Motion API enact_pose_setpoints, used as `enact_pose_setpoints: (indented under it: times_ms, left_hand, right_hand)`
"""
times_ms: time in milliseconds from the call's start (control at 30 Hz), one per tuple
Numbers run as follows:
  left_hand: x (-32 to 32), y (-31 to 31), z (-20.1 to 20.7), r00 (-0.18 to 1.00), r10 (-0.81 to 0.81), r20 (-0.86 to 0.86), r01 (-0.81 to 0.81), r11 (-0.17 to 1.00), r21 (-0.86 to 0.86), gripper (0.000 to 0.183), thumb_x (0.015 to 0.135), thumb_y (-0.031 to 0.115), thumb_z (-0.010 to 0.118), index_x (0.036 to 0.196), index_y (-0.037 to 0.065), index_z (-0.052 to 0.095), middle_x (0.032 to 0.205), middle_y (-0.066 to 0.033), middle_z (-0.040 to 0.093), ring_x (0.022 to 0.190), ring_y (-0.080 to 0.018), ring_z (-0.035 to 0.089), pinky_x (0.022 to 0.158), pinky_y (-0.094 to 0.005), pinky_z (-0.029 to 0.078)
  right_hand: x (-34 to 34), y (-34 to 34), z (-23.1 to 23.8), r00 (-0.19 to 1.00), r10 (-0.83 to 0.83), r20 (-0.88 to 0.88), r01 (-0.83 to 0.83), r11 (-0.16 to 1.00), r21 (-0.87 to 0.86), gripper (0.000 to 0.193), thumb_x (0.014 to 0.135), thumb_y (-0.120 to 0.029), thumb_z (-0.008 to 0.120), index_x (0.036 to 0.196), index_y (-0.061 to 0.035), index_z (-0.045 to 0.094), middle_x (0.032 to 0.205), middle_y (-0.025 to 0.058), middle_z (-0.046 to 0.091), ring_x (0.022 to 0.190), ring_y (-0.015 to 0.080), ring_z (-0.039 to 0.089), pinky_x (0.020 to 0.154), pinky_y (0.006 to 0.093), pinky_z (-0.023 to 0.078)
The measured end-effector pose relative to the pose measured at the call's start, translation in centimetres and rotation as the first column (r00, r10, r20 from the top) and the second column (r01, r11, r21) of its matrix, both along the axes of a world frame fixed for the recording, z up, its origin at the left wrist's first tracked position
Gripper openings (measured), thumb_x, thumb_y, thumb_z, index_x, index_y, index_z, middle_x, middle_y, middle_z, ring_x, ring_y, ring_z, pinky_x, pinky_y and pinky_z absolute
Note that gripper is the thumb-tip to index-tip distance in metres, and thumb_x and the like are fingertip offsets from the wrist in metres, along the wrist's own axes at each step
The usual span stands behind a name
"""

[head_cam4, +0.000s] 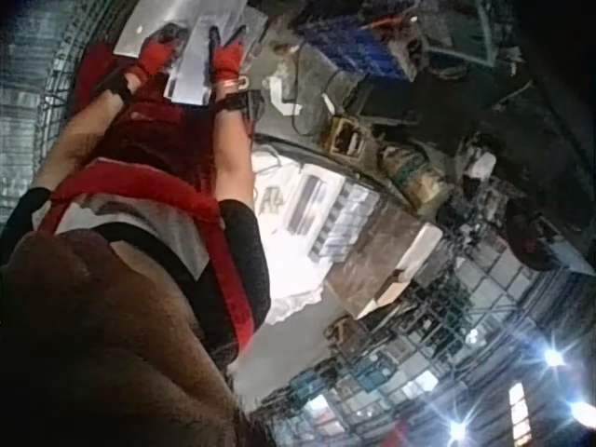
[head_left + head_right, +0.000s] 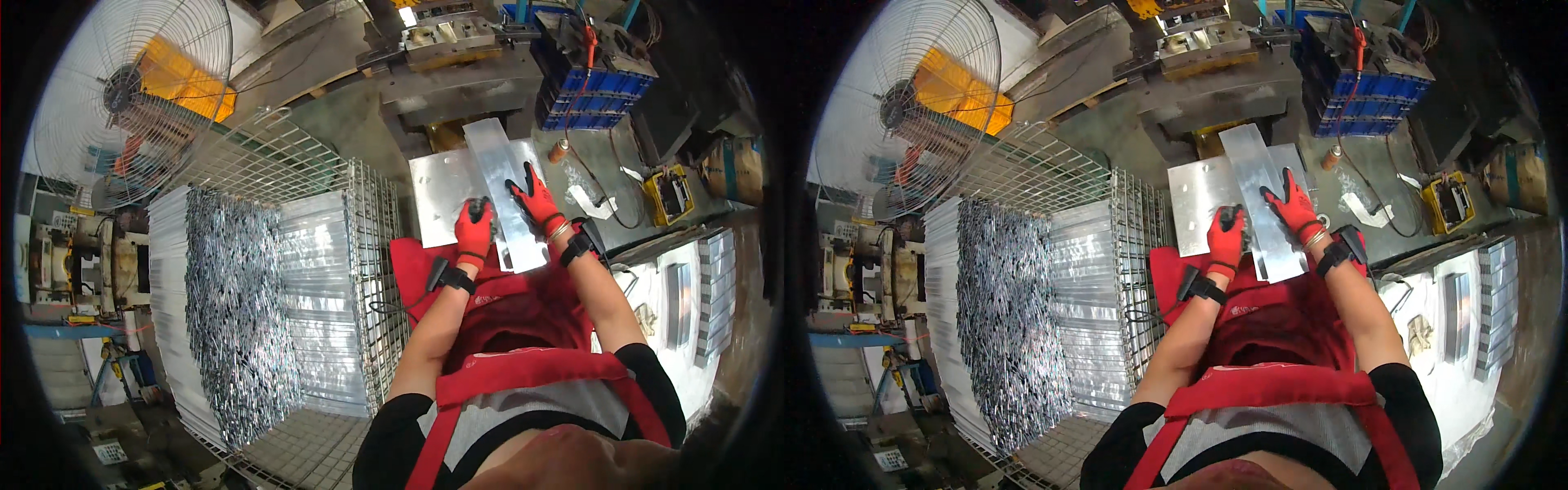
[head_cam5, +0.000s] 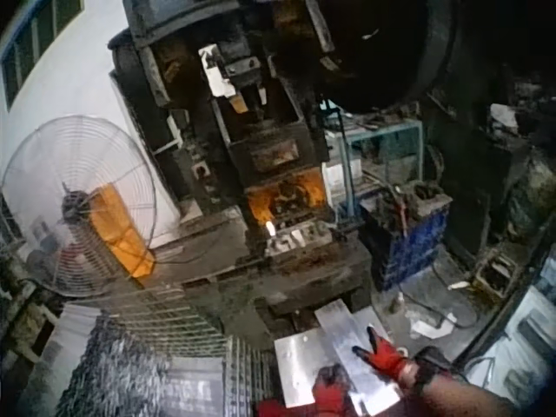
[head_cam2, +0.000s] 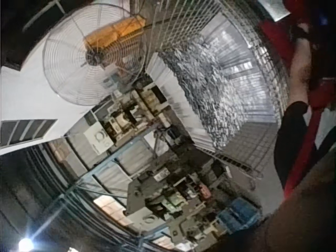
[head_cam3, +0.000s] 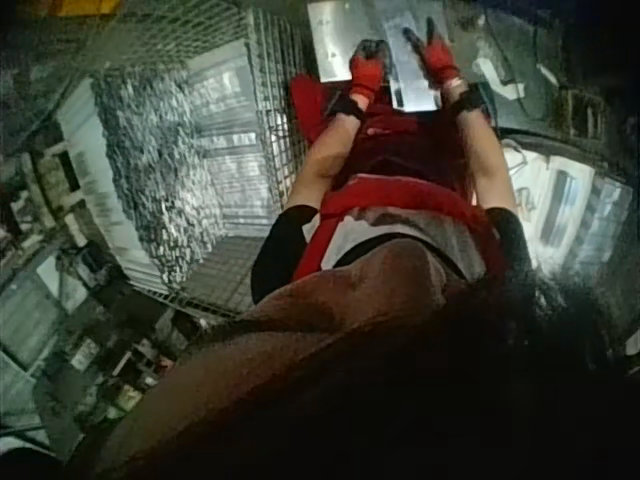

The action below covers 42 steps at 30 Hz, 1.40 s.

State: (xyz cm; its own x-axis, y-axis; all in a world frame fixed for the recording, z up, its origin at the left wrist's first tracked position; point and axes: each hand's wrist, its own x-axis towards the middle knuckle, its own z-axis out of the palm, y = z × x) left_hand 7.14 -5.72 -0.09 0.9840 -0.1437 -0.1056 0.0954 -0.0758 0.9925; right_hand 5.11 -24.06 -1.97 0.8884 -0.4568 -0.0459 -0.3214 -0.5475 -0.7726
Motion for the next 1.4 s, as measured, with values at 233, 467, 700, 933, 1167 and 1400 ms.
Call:
enact_pose_setpoints:
  times_ms: [233, 467, 700, 933, 1167, 1400]
  left_hand:
    - [2.5, 5.1, 0.6, 0.95, -0.117, -0.29, -0.129, 0.698, -0.704, 0.015, 0.087, 0.008, 0.06, 0.101, 0.004, 0.061, 0.084, -0.0029, 0.062, 0.069, -0.0123, 0.057, 0.061, -0.0249, 0.047]
    - [1.2, 6.5, 9.5, 0.833, -0.488, -0.26, 0.052, 0.537, -0.842, 0.029, 0.094, 0.023, 0.051, 0.119, 0.007, 0.053, 0.104, -0.0074, 0.061, 0.082, -0.0145, 0.059, 0.069, -0.0334, 0.053]
    - [-2.0, 3.7, 17.5, 0.871, -0.491, -0.012, 0.454, 0.813, -0.364, 0.019, 0.093, 0.014, 0.055, 0.106, 0.003, 0.059, 0.092, -0.0034, 0.063, 0.08, -0.011, 0.06, 0.071, -0.0244, 0.049]
    - [-2.4, 2.0, 14.5, 0.927, -0.375, 0.003, 0.343, 0.844, -0.412, 0.025, 0.091, 0.003, 0.049, 0.114, -0.003, 0.057, 0.107, -0.0109, 0.06, 0.1, -0.0204, 0.059, 0.087, -0.0319, 0.049]
    - [-3.6, 1.4, 15.2, 0.842, -0.539, -0.027, 0.448, 0.727, -0.52, 0.034, 0.094, 0.018, 0.052, 0.123, 0.002, 0.048, 0.104, -0.0136, 0.06, 0.091, -0.0243, 0.063, 0.079, -0.0345, 0.053]
    - [-3.7, 3.1, 14.4, 0.814, -0.541, -0.212, 0.363, 0.759, -0.541, 0.025, 0.093, 0.017, 0.052, 0.111, 0.0, 0.054, 0.099, -0.0164, 0.064, 0.09, -0.0274, 0.065, 0.08, -0.0393, 0.054]
  right_hand:
    - [-2.2, -0.9, -1.5, 0.987, -0.023, 0.161, -0.018, 0.968, 0.249, 0.079, 0.077, -0.041, 0.07, 0.138, -0.0049, 0.036, 0.131, 0.0203, 0.047, 0.121, 0.0324, 0.046, 0.101, 0.039, 0.037]
    - [-4.7, 1.0, 9.0, 0.843, 0.096, 0.53, -0.446, 0.675, 0.588, 0.087, 0.075, -0.023, 0.073, 0.145, -0.0081, 0.023, 0.146, 0.0122, 0.03, 0.132, 0.0237, 0.034, 0.104, 0.0364, 0.034]
    - [-7.2, 3.1, 16.9, 0.695, 0.5, 0.516, -0.711, 0.582, 0.394, 0.104, 0.068, -0.017, 0.079, 0.148, -0.0104, 0.013, 0.139, 0.0088, 0.034, 0.122, 0.0179, 0.039, 0.095, 0.0316, 0.039]
    - [-10.0, 3.6, 15.3, 0.856, 0.175, 0.485, -0.482, 0.608, 0.631, 0.068, 0.077, -0.009, 0.07, 0.138, -0.0044, 0.039, 0.117, 0.0019, 0.054, 0.096, 0.0087, 0.05, 0.086, 0.025, 0.043]
    - [-11.8, 1.8, 10.2, 0.856, -0.066, 0.513, -0.162, 0.908, 0.387, 0.054, 0.071, -0.006, 0.076, 0.121, -0.0035, 0.054, 0.098, 0.0046, 0.063, 0.088, 0.013, 0.059, 0.081, 0.0279, 0.048]
    - [-14.9, -2.6, 12.5, 0.838, -0.379, 0.392, -0.218, 0.426, 0.878, 0.032, 0.083, -0.005, 0.054, 0.114, -0.0031, 0.056, 0.079, -0.0031, 0.054, 0.066, 0.0066, 0.051, 0.058, 0.0213, 0.043]
